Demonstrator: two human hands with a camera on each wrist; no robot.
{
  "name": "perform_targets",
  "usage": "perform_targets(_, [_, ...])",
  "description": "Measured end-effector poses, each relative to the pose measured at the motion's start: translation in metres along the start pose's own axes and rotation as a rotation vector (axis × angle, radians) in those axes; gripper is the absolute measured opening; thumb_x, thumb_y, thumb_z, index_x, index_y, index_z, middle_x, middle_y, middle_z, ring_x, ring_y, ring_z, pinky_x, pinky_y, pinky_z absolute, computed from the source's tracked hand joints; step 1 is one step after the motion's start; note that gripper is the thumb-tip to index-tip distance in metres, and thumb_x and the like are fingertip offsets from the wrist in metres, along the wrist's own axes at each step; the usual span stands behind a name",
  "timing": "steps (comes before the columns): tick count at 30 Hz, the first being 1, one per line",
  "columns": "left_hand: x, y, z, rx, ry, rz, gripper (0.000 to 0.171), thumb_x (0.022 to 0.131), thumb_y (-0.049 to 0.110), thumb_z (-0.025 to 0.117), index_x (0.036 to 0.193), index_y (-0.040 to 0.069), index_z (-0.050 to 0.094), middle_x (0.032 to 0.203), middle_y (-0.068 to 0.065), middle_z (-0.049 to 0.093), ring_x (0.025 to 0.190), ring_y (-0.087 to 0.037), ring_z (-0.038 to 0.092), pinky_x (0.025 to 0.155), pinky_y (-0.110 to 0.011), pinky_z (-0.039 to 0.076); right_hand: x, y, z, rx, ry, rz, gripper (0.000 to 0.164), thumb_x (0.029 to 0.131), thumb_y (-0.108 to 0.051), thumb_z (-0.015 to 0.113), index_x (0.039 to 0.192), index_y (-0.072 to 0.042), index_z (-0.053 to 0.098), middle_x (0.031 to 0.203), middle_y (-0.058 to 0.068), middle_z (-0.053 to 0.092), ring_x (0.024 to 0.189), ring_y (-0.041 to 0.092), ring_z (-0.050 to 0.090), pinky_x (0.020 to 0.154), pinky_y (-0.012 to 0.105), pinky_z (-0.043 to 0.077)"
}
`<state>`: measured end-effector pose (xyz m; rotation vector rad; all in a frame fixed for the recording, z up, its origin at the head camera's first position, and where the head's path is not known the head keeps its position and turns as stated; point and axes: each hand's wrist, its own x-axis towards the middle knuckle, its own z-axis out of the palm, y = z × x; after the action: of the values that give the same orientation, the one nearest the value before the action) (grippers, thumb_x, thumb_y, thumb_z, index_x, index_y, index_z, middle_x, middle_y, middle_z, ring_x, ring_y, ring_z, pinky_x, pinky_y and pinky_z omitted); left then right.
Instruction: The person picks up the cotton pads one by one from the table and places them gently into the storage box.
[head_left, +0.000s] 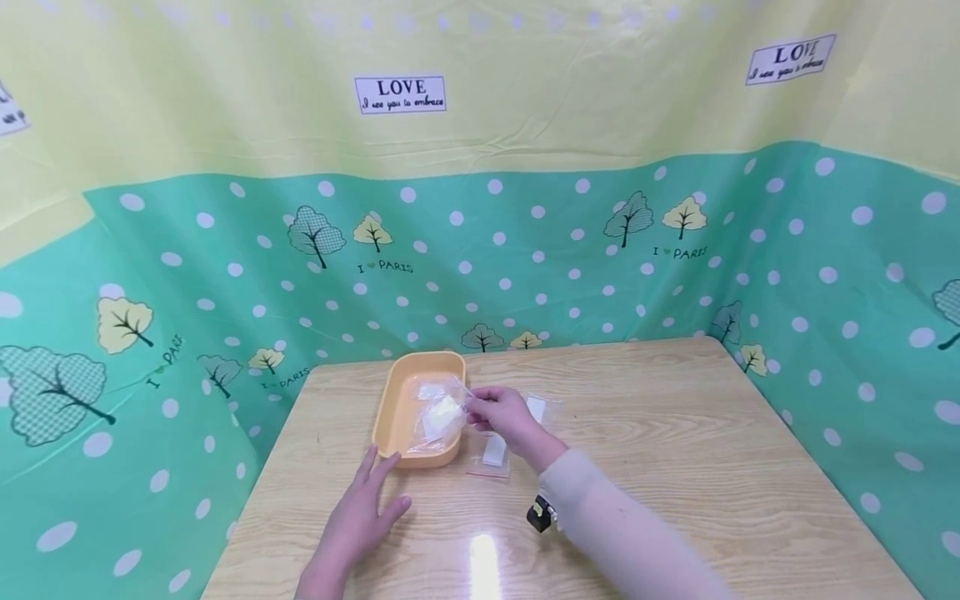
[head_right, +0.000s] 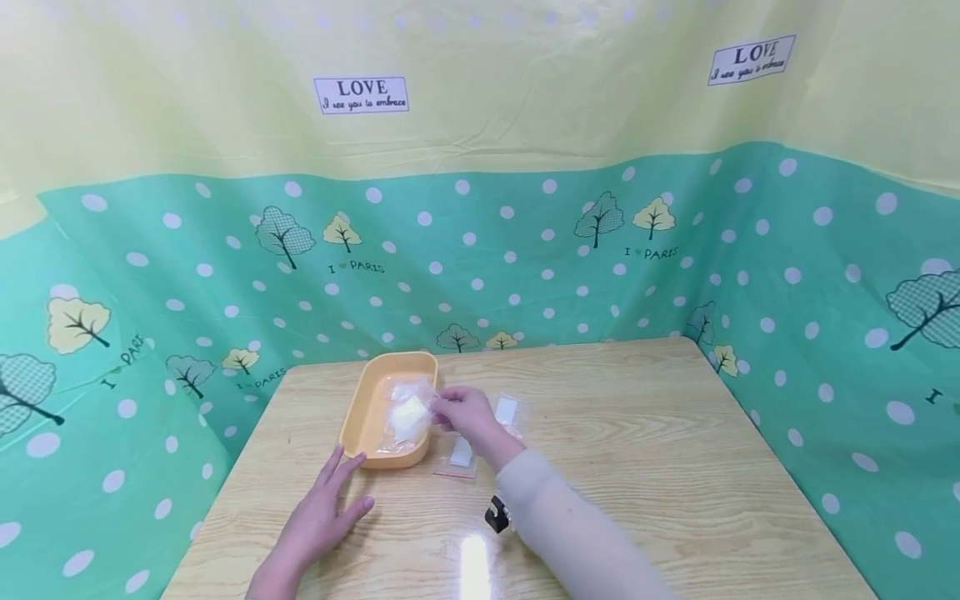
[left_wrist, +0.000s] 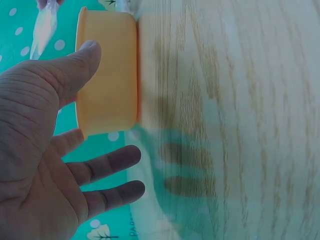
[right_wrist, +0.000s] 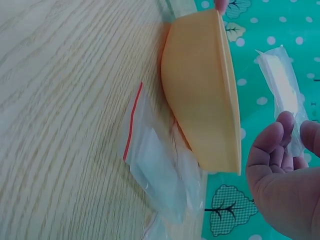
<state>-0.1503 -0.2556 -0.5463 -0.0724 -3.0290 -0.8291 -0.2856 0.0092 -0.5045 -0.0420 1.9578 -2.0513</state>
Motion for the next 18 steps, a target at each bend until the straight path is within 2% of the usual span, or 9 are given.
perform_targets(4, [-0.001,-0.001,0.000,0.001,0.000,0.001,0.076,0.100,0.036,0.076,0.165,0.022,0.041,0.179,-0.023,0.013,0.145,-0.058,0.048,0.111,-0.075,0.048,0.001,0.003,0.008,-0.013,-0.008,-0.004,0.038,0.100,-0.013,0.073,0.133,0.005,0.067,0.106,0.013,0.078,0.083,0.011,0.072,0.085,0.033,0.067])
perform_targets(6, [0.000,-0.001,0.001,0.003,0.001,0.003,0.076,0.100,0.037,0.076,0.165,0.021,0.041,0.179,-0.023,0.013,0.145,-0.058,0.049,0.111,-0.075,0.048,0.001,0.003,0.011,-0.040,-0.029,-0.015,0.041,0.100,-0.015,0.073,0.136,0.004,0.066,0.113,0.016,0.077,0.088,0.013,0.074,0.092,0.039,0.067])
perform_targets(9, [0.000,-0.002,0.003,0.007,0.004,0.007,0.076,0.099,0.037,0.076,0.165,0.021,0.042,0.179,-0.024,0.014,0.144,-0.058,0.050,0.110,-0.075,0.048,0.000,0.005,0.015,-0.092,-0.096,-0.051,0.054,0.101,-0.017,0.074,0.149,0.002,0.057,0.138,0.022,0.070,0.103,0.026,0.077,0.095,0.038,0.066])
perform_targets(11, [0.001,-0.002,0.003,0.007,0.004,0.006,0.076,0.099,0.037,0.076,0.165,0.020,0.042,0.179,-0.024,0.014,0.144,-0.058,0.050,0.110,-0.075,0.048,-0.002,0.006,0.017,-0.147,-0.136,-0.076,0.065,0.101,-0.019,0.074,0.157,-0.001,0.048,0.155,0.023,0.058,0.113,0.034,0.075,0.097,0.036,0.065])
perform_targets(13, [0.001,-0.002,0.002,0.008,0.001,0.003,0.076,0.100,0.037,0.076,0.165,0.021,0.041,0.179,-0.024,0.014,0.144,-0.058,0.049,0.111,-0.075,0.048,-0.004,0.006,0.018,-0.185,-0.154,-0.086,0.071,0.100,-0.020,0.075,0.162,-0.003,0.042,0.164,0.023,0.048,0.120,0.041,0.072,0.099,0.037,0.065])
perform_targets(18, [0.001,0.000,0.000,0.010,-0.001,-0.001,0.076,0.100,0.037,0.076,0.165,0.021,0.041,0.179,-0.023,0.014,0.146,-0.057,0.048,0.112,-0.074,0.047,-0.006,0.009,0.017,-0.210,-0.135,-0.072,0.068,0.100,-0.021,0.075,0.159,-0.001,0.047,0.162,0.025,0.051,0.119,0.048,0.069,0.103,0.045,0.063])
